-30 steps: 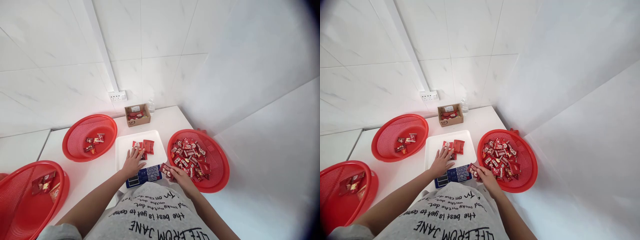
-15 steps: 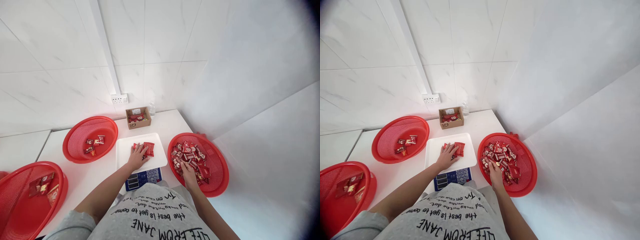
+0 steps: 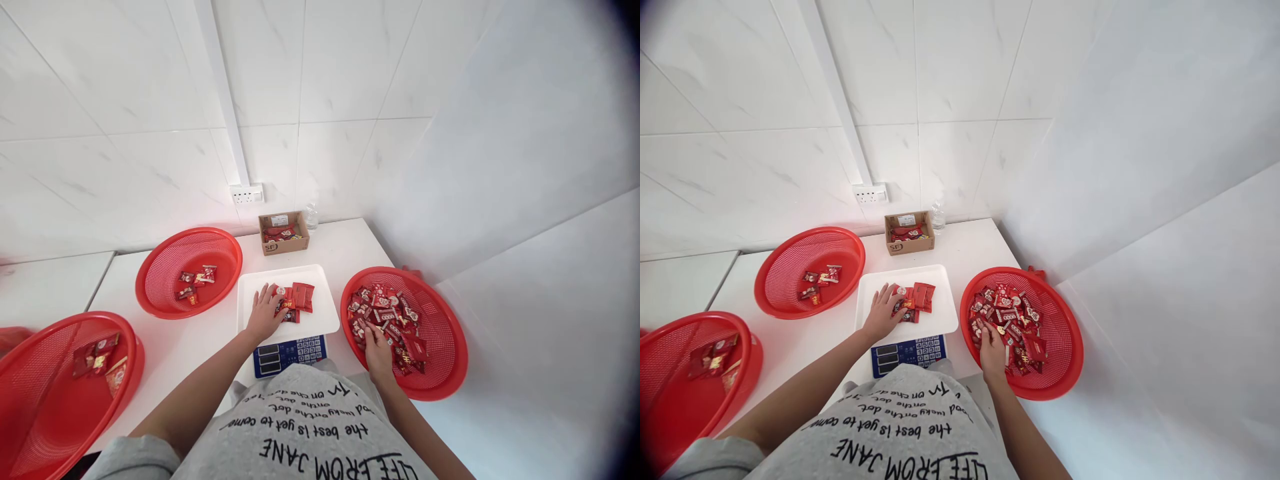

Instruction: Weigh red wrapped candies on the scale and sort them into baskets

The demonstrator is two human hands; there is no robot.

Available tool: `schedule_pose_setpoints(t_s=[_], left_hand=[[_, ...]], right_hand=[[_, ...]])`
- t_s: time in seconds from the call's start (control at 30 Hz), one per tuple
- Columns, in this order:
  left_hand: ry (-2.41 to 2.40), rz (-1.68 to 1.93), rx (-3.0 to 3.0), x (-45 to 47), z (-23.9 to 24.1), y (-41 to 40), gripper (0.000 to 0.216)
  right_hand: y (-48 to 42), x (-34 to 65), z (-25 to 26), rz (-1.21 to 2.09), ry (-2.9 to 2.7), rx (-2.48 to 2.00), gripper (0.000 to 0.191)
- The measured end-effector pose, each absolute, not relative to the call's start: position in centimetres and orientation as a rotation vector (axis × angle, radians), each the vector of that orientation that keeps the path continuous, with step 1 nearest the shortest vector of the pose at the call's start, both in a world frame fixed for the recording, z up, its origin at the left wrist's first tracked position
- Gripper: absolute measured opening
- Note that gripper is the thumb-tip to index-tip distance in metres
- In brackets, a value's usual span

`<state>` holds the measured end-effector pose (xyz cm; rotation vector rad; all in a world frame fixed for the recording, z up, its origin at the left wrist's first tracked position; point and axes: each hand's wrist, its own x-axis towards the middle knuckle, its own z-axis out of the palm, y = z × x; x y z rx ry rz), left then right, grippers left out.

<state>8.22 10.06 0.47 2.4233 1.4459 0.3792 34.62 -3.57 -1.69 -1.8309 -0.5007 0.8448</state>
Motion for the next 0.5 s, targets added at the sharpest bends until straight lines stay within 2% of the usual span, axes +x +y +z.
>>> schedule_pose_setpoints(t_s=[0.2,0.5], left_hand=[[1.532,0.432,2.289,8.5,1.1,10.3,0.026],[1.652,0.418,2.092,8.0,1.9,10.8,0.028]], right_hand=[[-3.6,34.5,-1.4,0.828,-0.528,-1.84,0.05],[-3.7,34.5,-1.5,0.833,-0.562,-1.835,0.052]])
